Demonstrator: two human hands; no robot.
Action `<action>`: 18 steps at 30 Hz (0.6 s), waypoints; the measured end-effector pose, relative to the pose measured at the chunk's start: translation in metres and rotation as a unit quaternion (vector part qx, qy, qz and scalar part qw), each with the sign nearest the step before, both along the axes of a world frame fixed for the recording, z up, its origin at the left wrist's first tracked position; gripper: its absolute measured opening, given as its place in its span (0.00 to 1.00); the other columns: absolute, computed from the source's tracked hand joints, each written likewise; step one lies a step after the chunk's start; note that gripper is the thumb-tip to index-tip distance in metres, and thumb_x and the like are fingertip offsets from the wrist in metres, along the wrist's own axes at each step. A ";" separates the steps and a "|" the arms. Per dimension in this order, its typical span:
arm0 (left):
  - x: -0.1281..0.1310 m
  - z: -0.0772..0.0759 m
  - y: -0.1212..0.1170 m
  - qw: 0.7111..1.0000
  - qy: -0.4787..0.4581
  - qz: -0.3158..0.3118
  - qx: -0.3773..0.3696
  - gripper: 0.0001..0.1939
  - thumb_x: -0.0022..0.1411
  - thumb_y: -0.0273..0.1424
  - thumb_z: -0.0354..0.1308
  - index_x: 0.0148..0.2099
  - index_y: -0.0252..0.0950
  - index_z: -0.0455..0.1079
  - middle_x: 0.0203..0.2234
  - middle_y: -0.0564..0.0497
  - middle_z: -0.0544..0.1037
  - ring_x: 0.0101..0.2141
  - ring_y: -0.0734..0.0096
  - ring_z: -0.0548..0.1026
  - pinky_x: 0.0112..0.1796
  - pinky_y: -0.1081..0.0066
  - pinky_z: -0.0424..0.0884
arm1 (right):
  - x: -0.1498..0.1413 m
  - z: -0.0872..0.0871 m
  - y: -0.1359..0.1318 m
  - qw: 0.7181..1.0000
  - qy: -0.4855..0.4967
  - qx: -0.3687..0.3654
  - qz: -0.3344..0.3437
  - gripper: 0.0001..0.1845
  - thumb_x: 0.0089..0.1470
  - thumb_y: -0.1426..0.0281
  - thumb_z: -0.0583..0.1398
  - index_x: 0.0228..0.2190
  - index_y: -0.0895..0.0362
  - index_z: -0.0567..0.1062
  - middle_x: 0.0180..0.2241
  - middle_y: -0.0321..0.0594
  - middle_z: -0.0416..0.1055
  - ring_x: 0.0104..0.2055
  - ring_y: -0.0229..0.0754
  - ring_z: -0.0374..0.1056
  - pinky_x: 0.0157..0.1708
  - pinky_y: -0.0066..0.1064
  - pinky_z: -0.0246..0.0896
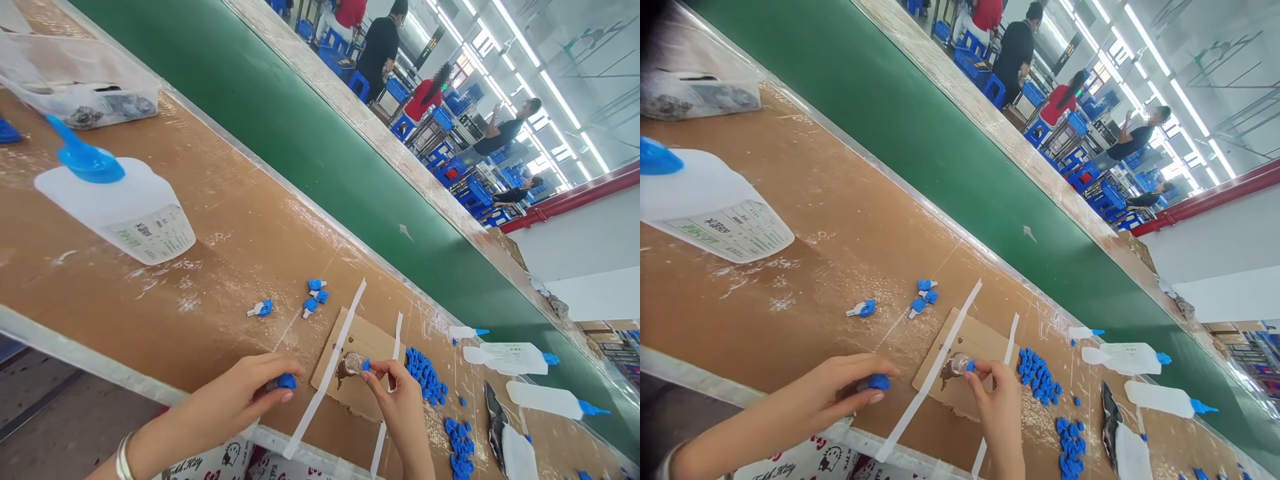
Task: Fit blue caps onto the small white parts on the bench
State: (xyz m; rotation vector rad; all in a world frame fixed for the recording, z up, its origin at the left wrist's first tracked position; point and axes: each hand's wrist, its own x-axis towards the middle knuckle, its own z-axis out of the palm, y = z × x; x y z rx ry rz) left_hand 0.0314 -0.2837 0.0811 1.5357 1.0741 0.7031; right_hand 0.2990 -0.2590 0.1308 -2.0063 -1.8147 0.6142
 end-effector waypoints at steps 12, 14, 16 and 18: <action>0.010 0.014 0.009 0.967 -0.188 -0.001 -0.171 0.25 0.62 0.48 0.51 0.48 0.35 0.76 0.31 0.48 0.77 0.29 0.68 0.73 0.33 0.70 0.72 | -0.001 0.001 -0.003 0.999 0.052 0.001 -0.004 0.19 0.43 0.50 0.65 0.24 0.53 0.81 0.24 0.39 0.73 0.29 0.46 0.68 0.32 0.34 0.63; 0.020 0.014 0.009 0.940 -0.252 0.026 -0.230 0.28 0.57 0.51 0.57 0.48 0.33 0.77 0.32 0.46 0.80 0.31 0.67 0.74 0.37 0.68 0.73 | 0.001 -0.003 -0.015 0.989 0.147 0.011 -0.019 0.17 0.44 0.52 0.67 0.27 0.53 0.81 0.27 0.41 0.75 0.29 0.45 0.69 0.31 0.33 0.66; 0.034 0.017 0.009 0.909 -0.312 0.056 -0.269 0.29 0.53 0.52 0.62 0.47 0.34 0.78 0.31 0.46 0.81 0.31 0.67 0.74 0.40 0.67 0.73 | 0.000 -0.010 -0.029 0.958 0.283 0.010 -0.052 0.14 0.44 0.56 0.70 0.30 0.51 0.81 0.29 0.40 0.77 0.30 0.43 0.71 0.31 0.30 0.68; 0.049 0.022 0.008 0.879 -0.366 0.074 -0.296 0.29 0.48 0.52 0.66 0.44 0.35 0.80 0.28 0.48 0.81 0.30 0.68 0.74 0.38 0.68 0.74 | -0.007 -0.017 -0.044 0.918 0.388 0.021 -0.079 0.13 0.44 0.57 0.71 0.32 0.49 0.81 0.29 0.39 0.78 0.31 0.42 0.73 0.31 0.28 0.69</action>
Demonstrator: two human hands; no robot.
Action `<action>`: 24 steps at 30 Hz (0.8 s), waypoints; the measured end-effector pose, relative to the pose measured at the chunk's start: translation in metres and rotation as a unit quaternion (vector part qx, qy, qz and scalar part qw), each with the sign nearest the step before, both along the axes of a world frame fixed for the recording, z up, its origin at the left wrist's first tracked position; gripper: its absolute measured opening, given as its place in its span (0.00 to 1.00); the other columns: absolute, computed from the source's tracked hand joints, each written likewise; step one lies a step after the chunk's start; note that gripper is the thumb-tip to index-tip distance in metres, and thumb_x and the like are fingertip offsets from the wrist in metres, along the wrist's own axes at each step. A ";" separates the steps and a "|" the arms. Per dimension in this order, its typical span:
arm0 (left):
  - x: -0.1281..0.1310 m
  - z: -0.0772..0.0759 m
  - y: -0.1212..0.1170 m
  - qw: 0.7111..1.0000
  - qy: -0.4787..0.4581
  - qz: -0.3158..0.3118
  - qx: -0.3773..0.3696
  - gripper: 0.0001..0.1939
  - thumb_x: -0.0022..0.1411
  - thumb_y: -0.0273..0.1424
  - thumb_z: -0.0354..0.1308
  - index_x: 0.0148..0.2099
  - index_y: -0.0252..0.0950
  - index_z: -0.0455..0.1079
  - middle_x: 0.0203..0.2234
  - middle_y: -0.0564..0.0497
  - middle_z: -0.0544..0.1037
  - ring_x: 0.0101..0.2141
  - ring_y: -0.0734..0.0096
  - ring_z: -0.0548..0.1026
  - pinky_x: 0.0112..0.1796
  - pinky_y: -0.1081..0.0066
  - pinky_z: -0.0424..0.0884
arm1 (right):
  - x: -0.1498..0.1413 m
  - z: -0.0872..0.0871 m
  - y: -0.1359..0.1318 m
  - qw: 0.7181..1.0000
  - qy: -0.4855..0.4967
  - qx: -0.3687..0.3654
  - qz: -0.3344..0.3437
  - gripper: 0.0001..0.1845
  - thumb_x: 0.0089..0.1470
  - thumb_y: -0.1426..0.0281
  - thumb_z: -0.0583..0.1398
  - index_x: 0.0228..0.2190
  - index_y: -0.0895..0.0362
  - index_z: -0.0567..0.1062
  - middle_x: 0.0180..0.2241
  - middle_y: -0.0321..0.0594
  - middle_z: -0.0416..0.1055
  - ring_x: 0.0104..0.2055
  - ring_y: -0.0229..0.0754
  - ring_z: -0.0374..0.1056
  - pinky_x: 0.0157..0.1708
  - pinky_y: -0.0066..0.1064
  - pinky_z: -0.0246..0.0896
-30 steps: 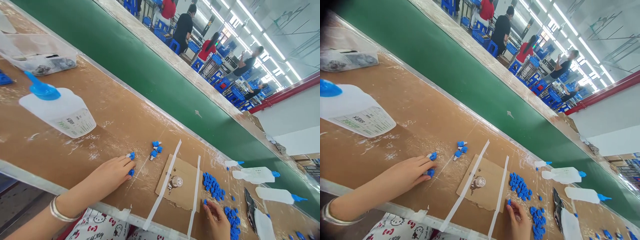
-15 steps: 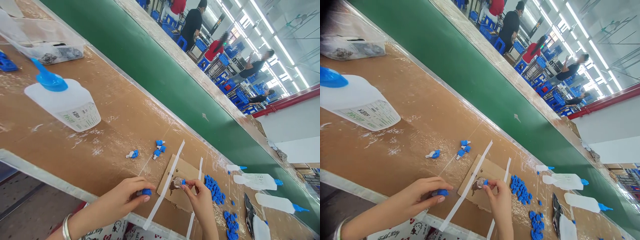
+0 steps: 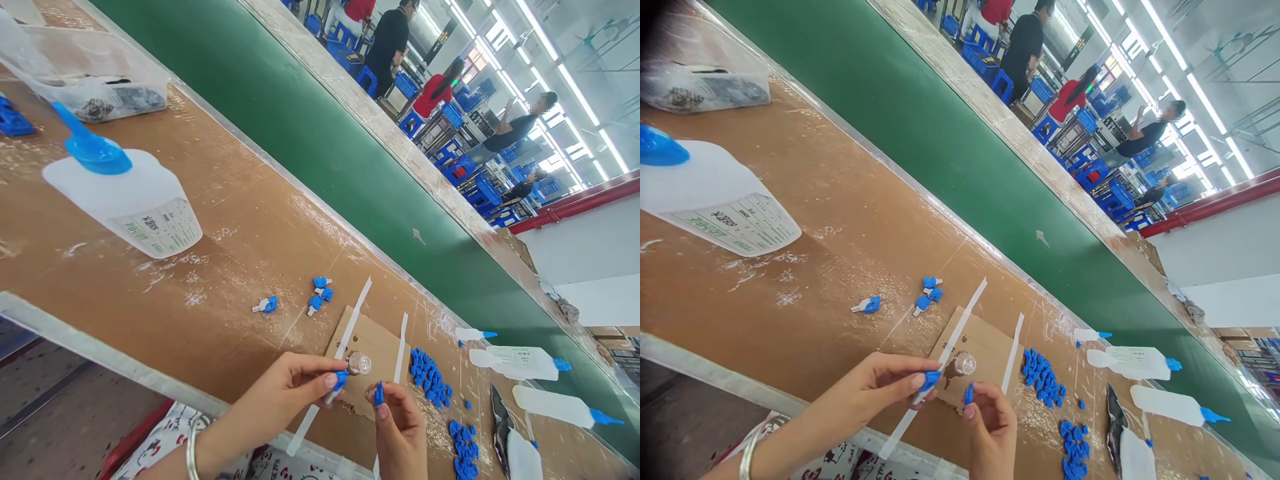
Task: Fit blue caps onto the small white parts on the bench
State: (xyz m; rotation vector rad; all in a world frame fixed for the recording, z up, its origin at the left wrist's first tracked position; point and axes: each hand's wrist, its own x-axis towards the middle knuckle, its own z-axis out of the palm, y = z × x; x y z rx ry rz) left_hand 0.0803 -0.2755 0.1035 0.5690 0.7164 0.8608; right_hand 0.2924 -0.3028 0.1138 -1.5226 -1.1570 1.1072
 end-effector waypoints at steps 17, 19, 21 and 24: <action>0.027 0.007 -0.014 0.995 -0.010 -0.087 -0.041 0.33 0.38 0.53 0.71 0.41 0.34 0.79 0.31 0.47 0.82 0.34 0.62 0.78 0.37 0.67 0.76 | -0.039 0.007 -0.034 0.968 -0.199 0.154 -0.007 0.07 0.51 0.59 0.68 0.30 0.47 0.81 0.28 0.37 0.76 0.32 0.44 0.72 0.46 0.39 0.67; 0.026 0.003 -0.015 0.994 0.079 -0.070 0.012 0.29 0.43 0.53 0.68 0.40 0.34 0.78 0.31 0.47 0.82 0.34 0.60 0.78 0.36 0.67 0.76 | -0.035 0.003 -0.038 0.959 -0.226 0.166 0.034 0.09 0.53 0.58 0.66 0.35 0.46 0.81 0.31 0.39 0.76 0.33 0.45 0.72 0.39 0.36 0.70; 0.019 -0.003 -0.012 0.970 0.210 -0.029 0.116 0.23 0.54 0.50 0.59 0.38 0.36 0.78 0.29 0.48 0.82 0.31 0.62 0.78 0.34 0.69 0.74 | -0.018 -0.004 -0.037 0.961 -0.237 0.140 0.025 0.15 0.52 0.54 0.65 0.40 0.46 0.81 0.36 0.41 0.76 0.37 0.46 0.72 0.37 0.34 0.70; 0.003 -0.017 0.000 0.890 0.373 0.037 0.261 0.19 0.62 0.45 0.50 0.39 0.39 0.77 0.29 0.51 0.83 0.28 0.65 0.78 0.31 0.72 0.73 | 0.031 -0.016 -0.027 0.951 -0.294 0.049 -0.085 0.20 0.50 0.52 0.63 0.37 0.52 0.81 0.37 0.44 0.77 0.36 0.47 0.72 0.39 0.36 0.69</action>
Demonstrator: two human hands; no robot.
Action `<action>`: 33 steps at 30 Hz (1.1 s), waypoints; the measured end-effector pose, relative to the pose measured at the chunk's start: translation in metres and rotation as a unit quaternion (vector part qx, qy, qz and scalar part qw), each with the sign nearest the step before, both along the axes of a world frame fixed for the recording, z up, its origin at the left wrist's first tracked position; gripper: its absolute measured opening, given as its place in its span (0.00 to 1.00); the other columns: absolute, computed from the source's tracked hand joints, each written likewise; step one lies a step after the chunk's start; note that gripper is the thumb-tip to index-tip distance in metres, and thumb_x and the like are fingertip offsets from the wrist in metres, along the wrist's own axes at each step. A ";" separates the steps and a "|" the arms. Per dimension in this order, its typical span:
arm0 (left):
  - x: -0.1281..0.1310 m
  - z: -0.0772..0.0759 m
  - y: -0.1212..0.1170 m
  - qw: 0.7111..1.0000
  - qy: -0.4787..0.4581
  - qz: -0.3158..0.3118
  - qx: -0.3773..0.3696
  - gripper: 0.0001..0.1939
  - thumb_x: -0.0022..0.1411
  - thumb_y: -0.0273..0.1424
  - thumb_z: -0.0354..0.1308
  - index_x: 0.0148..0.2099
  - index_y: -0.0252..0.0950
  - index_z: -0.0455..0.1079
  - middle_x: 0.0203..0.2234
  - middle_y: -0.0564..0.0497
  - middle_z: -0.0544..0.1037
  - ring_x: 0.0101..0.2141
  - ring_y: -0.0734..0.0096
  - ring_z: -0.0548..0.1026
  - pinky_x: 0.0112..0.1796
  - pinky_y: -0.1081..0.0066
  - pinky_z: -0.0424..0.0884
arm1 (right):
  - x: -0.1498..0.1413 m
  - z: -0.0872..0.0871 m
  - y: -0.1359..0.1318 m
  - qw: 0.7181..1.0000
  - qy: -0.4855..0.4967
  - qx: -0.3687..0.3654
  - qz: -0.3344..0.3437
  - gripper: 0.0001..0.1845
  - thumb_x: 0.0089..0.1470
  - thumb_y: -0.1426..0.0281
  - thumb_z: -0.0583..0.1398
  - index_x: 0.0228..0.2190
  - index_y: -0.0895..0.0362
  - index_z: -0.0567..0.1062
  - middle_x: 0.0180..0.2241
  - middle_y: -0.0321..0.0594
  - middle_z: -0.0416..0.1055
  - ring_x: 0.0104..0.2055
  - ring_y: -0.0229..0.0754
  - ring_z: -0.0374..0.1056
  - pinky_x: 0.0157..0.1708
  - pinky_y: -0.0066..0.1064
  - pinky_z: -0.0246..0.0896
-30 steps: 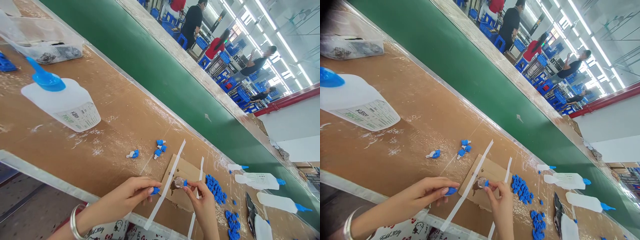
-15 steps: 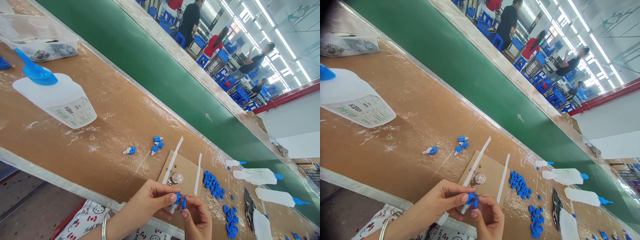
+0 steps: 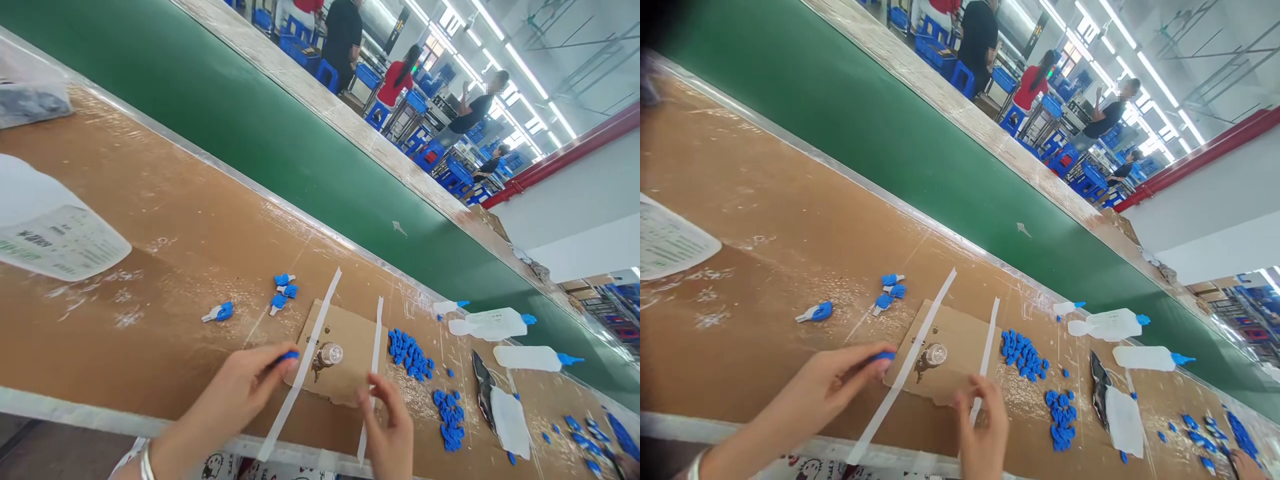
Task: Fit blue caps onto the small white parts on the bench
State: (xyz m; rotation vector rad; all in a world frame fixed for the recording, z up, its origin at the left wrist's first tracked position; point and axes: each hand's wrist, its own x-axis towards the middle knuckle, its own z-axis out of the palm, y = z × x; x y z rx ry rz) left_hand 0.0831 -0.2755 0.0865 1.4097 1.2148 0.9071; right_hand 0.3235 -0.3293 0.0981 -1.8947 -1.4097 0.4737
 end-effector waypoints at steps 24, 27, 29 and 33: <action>-0.076 -0.035 -0.008 0.905 0.275 0.121 0.300 0.13 0.69 0.37 0.48 0.47 0.42 0.71 0.34 0.52 0.76 0.34 0.67 0.76 0.38 0.71 0.72 | 0.103 -0.027 -0.001 0.988 -0.046 -0.022 -0.147 0.27 0.44 0.47 0.60 0.32 0.58 0.79 0.35 0.49 0.77 0.35 0.51 0.73 0.37 0.41 0.70; -0.082 -0.043 -0.013 0.910 0.286 0.152 0.261 0.15 0.68 0.40 0.49 0.47 0.41 0.73 0.34 0.50 0.76 0.34 0.64 0.77 0.37 0.69 0.73 | 0.100 -0.027 0.004 0.988 -0.030 -0.048 -0.147 0.31 0.36 0.45 0.64 0.31 0.59 0.80 0.34 0.50 0.78 0.33 0.52 0.74 0.36 0.43 0.70; -0.085 -0.047 -0.009 0.912 0.293 0.168 0.231 0.17 0.68 0.42 0.48 0.46 0.39 0.73 0.35 0.48 0.76 0.35 0.62 0.77 0.37 0.67 0.74 | 0.099 -0.024 0.011 0.986 -0.021 -0.073 -0.147 0.31 0.31 0.44 0.64 0.28 0.58 0.80 0.34 0.51 0.79 0.33 0.54 0.73 0.37 0.44 0.69; -0.088 -0.050 0.005 0.917 0.303 0.176 0.192 0.22 0.68 0.42 0.44 0.48 0.36 0.73 0.37 0.43 0.76 0.39 0.58 0.76 0.39 0.61 0.75 | 0.102 -0.015 0.022 0.977 -0.009 -0.142 -0.157 0.29 0.26 0.47 0.63 0.26 0.56 0.81 0.35 0.49 0.79 0.35 0.57 0.73 0.39 0.46 0.70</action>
